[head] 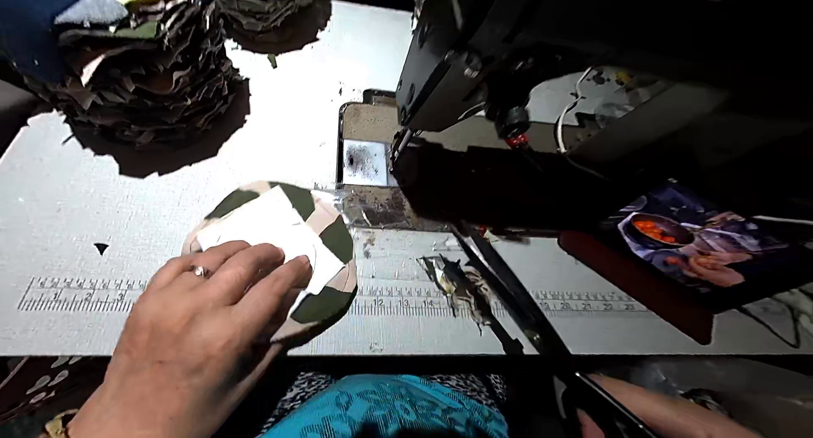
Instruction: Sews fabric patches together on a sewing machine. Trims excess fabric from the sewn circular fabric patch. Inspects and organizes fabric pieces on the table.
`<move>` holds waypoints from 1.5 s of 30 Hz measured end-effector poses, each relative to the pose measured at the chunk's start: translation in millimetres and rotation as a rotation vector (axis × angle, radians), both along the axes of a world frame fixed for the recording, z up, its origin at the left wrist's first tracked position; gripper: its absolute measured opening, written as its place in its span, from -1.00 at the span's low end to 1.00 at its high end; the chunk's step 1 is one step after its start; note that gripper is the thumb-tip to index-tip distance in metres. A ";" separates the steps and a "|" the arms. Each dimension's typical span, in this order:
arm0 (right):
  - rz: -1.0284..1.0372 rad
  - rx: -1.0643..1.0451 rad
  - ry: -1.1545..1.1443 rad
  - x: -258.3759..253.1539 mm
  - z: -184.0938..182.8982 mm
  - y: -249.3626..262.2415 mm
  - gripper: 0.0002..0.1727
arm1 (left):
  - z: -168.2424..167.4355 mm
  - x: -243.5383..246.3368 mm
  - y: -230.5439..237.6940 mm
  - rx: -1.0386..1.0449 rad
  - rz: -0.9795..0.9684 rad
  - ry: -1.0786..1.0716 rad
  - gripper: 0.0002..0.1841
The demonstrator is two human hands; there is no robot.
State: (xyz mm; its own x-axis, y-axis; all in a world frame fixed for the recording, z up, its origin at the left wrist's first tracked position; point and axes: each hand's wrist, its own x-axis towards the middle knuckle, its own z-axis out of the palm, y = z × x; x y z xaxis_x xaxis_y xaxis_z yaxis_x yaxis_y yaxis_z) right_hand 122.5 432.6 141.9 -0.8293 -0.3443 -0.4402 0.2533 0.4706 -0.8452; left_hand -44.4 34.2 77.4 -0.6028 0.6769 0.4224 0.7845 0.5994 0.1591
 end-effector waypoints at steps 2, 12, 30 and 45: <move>-0.032 0.034 0.036 -7.9 13.8 7.5 -0.43 | -6.9 -2.3 6.1 -0.007 -0.014 -0.047 -0.41; -0.326 0.576 0.384 -82.1 -15.3 0.0 -0.72 | -22.9 -4.7 14.9 -0.092 -0.064 -0.082 -0.20; -0.446 0.840 0.651 -197.5 -27.6 -23.4 -0.61 | -14.1 -6.9 9.8 -0.166 -0.075 -0.220 -0.10; -0.328 0.676 0.724 -75.1 -66.6 -75.7 0.17 | -15.6 -7.2 10.1 -0.181 -0.071 -0.221 -0.08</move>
